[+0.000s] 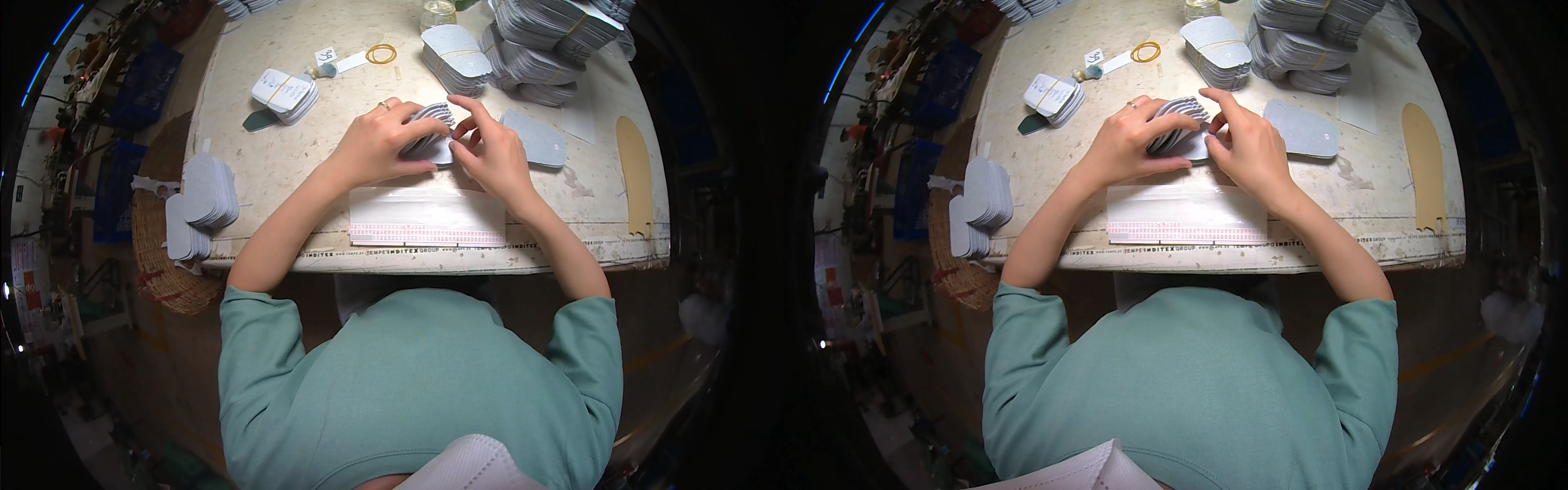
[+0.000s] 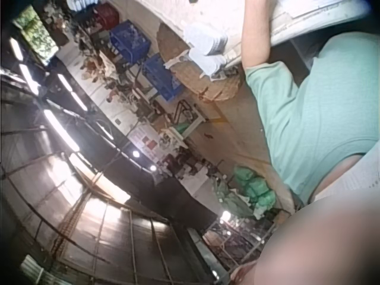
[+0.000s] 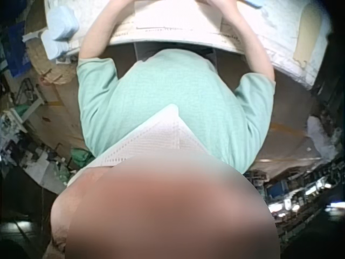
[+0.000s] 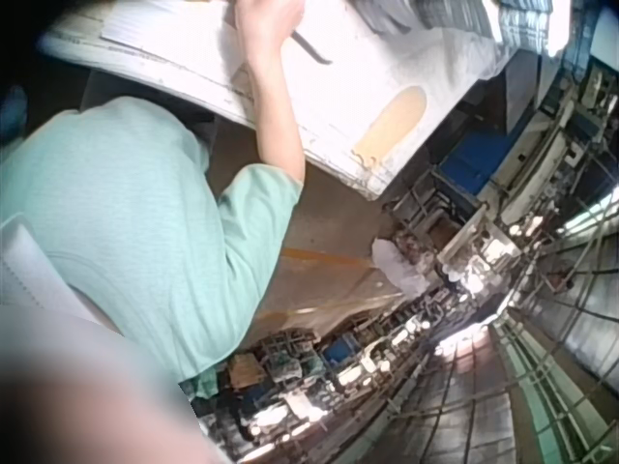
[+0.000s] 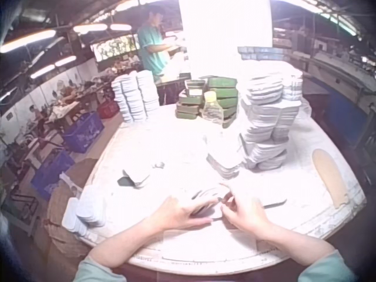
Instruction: The person stacks gray shoe insoles and white foam pads, then applies small adhesive labels to the insoles one by one. The person bundles the labeled insoles with rubber bands and places them into stacks on the table.
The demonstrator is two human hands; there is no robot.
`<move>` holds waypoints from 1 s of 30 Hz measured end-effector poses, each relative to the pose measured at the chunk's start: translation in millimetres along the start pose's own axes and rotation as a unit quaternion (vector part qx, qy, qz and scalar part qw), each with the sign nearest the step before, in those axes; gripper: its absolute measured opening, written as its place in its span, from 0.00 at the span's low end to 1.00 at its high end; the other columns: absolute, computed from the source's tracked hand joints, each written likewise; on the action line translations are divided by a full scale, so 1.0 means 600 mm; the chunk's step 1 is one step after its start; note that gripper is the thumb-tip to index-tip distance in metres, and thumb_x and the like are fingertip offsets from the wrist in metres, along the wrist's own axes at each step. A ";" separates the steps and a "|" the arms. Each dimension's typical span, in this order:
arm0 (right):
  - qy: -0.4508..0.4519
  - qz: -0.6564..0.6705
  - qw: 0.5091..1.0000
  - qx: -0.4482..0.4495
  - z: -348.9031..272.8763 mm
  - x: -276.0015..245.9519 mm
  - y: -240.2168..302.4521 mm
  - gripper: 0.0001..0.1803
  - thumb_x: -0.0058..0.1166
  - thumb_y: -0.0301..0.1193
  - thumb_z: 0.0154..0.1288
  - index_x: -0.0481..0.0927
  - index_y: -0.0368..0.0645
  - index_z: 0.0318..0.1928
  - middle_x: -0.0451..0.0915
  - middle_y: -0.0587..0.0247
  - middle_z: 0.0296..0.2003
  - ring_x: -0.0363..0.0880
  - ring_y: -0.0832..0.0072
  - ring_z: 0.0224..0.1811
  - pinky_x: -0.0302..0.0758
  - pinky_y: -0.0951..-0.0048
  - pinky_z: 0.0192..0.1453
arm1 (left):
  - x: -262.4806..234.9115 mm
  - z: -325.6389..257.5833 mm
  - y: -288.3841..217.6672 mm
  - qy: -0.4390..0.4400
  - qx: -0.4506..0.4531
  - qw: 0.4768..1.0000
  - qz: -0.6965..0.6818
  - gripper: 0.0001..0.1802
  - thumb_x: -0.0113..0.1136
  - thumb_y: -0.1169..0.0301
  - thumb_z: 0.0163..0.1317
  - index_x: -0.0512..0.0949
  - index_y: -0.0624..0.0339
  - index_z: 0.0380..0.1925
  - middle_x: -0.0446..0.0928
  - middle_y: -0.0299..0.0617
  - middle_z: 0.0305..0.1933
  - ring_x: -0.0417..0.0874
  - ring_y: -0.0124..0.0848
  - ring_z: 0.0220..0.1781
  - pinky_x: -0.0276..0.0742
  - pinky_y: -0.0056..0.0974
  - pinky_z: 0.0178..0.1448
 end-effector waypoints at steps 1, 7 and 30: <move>-0.005 -0.023 1.000 -0.013 -0.002 0.001 0.000 0.34 0.58 0.23 0.55 0.69 0.54 0.64 0.82 0.67 0.29 0.81 0.73 0.28 0.76 0.69 0.34 | 0.000 0.000 0.000 -0.001 0.000 1.000 -0.002 0.26 0.76 0.55 0.44 0.80 0.42 0.45 0.79 0.41 0.40 0.81 0.42 0.42 0.79 0.43 0.45; 0.013 0.031 0.999 0.016 0.004 0.005 -0.006 0.36 0.57 0.24 0.55 0.66 0.54 0.66 0.82 0.65 0.30 0.82 0.71 0.28 0.77 0.67 0.34 | 0.000 0.000 -0.002 0.004 -0.006 1.000 0.002 0.26 0.76 0.56 0.44 0.80 0.42 0.45 0.79 0.42 0.40 0.80 0.42 0.41 0.79 0.43 0.44; 0.004 0.022 0.998 -0.055 0.016 0.010 -0.016 0.43 0.59 0.21 0.57 0.59 0.59 0.72 0.79 0.69 0.27 0.72 0.85 0.23 0.74 0.78 0.31 | -0.007 0.004 -0.006 0.016 -0.011 0.999 -0.026 0.22 0.72 0.67 0.46 0.80 0.49 0.44 0.80 0.45 0.39 0.80 0.44 0.42 0.78 0.44 0.48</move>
Point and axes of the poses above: each hand's wrist, its own z-axis towards the middle knuckle, its own x-axis out of the palm, y = z × x, the point moved 1 cm from there along z, towards the middle knuckle
